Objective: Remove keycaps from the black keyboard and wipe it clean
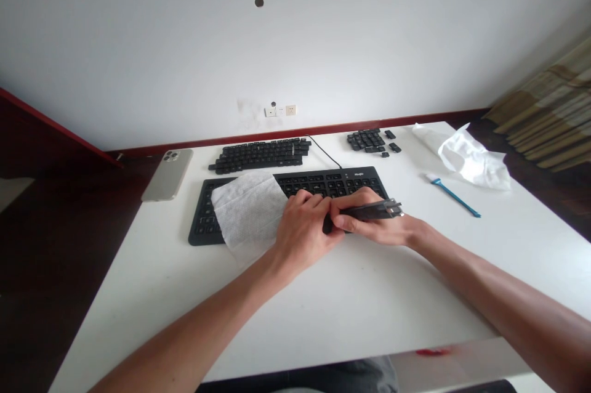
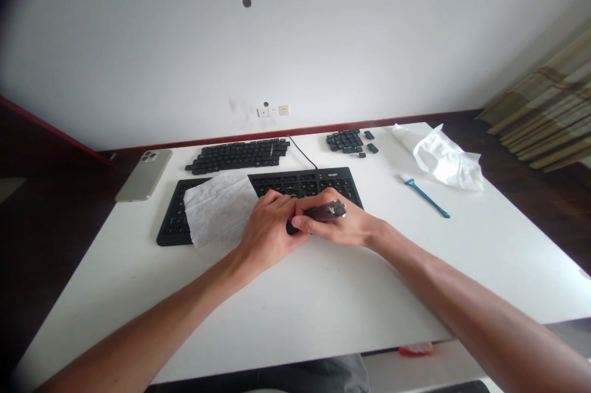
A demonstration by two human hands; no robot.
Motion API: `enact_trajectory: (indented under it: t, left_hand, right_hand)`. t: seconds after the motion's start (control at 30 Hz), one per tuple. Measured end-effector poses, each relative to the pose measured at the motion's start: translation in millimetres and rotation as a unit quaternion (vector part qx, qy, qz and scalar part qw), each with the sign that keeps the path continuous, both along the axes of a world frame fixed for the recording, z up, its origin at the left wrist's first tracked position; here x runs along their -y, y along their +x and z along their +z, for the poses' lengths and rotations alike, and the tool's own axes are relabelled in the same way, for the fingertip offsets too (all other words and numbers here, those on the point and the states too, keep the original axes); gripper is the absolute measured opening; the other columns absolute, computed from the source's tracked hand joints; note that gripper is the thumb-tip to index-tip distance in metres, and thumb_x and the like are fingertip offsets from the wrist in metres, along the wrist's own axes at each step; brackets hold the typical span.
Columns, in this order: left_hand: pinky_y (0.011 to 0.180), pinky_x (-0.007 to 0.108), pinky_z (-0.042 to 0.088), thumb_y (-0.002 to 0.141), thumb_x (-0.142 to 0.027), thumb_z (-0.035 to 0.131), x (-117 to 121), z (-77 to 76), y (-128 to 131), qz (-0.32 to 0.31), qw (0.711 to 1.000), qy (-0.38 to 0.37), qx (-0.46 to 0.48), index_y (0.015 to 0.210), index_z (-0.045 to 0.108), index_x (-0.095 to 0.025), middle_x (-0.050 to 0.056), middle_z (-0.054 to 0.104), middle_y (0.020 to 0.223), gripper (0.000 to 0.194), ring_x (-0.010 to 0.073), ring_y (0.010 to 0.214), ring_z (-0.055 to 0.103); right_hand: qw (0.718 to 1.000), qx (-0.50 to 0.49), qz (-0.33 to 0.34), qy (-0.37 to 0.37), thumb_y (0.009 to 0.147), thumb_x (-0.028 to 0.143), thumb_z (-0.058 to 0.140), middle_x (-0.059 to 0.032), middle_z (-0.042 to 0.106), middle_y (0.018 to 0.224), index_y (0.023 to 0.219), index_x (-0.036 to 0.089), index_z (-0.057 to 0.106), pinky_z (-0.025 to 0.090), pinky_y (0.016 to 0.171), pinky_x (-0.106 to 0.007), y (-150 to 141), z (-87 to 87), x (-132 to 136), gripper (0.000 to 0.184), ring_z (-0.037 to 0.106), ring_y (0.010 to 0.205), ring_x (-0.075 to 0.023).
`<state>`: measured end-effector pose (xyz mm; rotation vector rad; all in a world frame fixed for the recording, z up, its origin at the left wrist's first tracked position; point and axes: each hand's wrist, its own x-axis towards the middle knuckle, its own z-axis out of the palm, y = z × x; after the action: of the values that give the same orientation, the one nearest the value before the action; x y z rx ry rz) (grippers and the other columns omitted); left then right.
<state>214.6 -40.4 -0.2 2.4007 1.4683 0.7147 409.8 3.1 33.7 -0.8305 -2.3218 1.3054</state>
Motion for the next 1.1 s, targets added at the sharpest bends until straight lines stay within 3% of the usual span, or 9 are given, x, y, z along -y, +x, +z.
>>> enact_trajectory:
  t: [0.23,0.4,0.57,0.63,0.7,0.8,0.93,1.1]
  left_hand:
    - [0.093,0.044,0.05,0.09,-0.026,0.07,1,5.0,3,0.012,1.0,-0.016,0.011,0.101,0.073,-0.024,0.004,0.072,0.09,0.012,0.026,0.092,0.061]
    - [0.093,0.043,0.051,0.09,-0.029,0.071,1,3.6,3,0.016,1.0,-0.009,0.006,0.095,0.07,-0.023,0.004,0.073,0.092,0.008,0.0258,0.094,0.061]
    - [0.092,0.045,0.053,0.092,-0.034,0.07,2,-0.6,2,0.025,1.0,0.008,-0.015,0.092,0.067,-0.023,0.004,0.071,0.09,0.012,0.0278,0.097,0.062]
    - [0.095,0.046,0.054,0.093,-0.035,0.069,3,-3.1,2,0.02,0.999,0.022,-0.024,0.099,0.067,-0.021,0.007,0.072,0.101,0.015,0.029,0.104,0.064]
    - [0.107,0.049,0.051,0.096,-0.035,0.066,4,-6.5,1,0.008,0.998,0.048,-0.033,0.119,0.066,-0.018,0.012,0.07,0.126,0.028,0.0318,0.124,0.061]
    - [0.126,0.054,0.036,0.105,-0.039,0.056,5,-11.8,0,-0.02,0.995,0.083,-0.06,0.147,0.052,-0.013,0.017,0.051,0.16,0.05,0.0346,0.155,0.039]
    - [0.131,0.05,0.029,0.113,-0.038,0.039,6,-15.4,-3,-0.056,0.99,0.075,-0.106,0.157,0.045,-0.011,0.015,0.04,0.17,0.052,0.0311,0.16,0.033]
    - [0.132,0.05,0.029,0.114,-0.038,0.035,6,-14.7,-4,-0.061,0.988,0.075,-0.117,0.159,0.045,-0.011,0.013,0.035,0.172,0.053,0.0305,0.161,0.033]
  right_hand:
    - [0.995,-0.066,-0.072,-0.024,0.107,0.052,0.05,-0.0004,0.057,0.066,0.071,0.021,0.057,0.043,0.058,-0.029,-14,-10.8,7,0.047,0.051,0.061,-0.0147]
    - [0.986,-0.094,-0.14,-0.019,0.108,0.046,0.046,0.0004,0.053,0.062,0.065,0.021,0.049,0.04,0.055,-0.029,-20,-22.1,12,0.05,0.047,0.058,-0.0135]
    - [0.981,-0.127,-0.15,-0.003,0.107,0.036,0.047,0.0026,0.047,0.06,0.064,0.021,0.045,0.035,0.052,-0.028,-19,-31.5,13,0.045,0.039,0.056,-0.0114]
    - [0.98,-0.126,-0.151,0.01,0.106,0.035,0.048,0.0027,0.046,0.06,0.065,0.021,0.046,0.035,0.052,-0.028,-19,-31.5,13,0.043,0.039,0.056,-0.0114]
    - [0.981,-0.116,-0.15,0.028,0.104,0.034,0.05,0.0018,0.05,0.062,0.067,0.02,0.05,0.037,0.053,-0.028,-20,-30.4,13,0.039,0.042,0.057,-0.012]
    - [0.981,-0.099,-0.16,0.052,0.1,0.033,0.052,0.0011,0.052,0.062,0.068,0.02,0.051,0.038,0.053,-0.029,-20,-29.6,14,0.035,0.044,0.056,-0.0123]
    - [0.976,-0.095,-0.18,0.079,0.102,0.033,0.05,-0.0004,0.053,0.062,0.067,0.021,0.05,0.039,0.055,-0.03,-22,-29.7,16,0.036,0.045,0.058,-0.0134]
    - [0.969,-0.096,-0.189,0.129,0.102,0.031,0.05,-0.0021,0.056,0.066,0.067,0.021,0.048,0.04,0.061,-0.032,-22,-30.2,18,0.036,0.047,0.062,-0.0149]
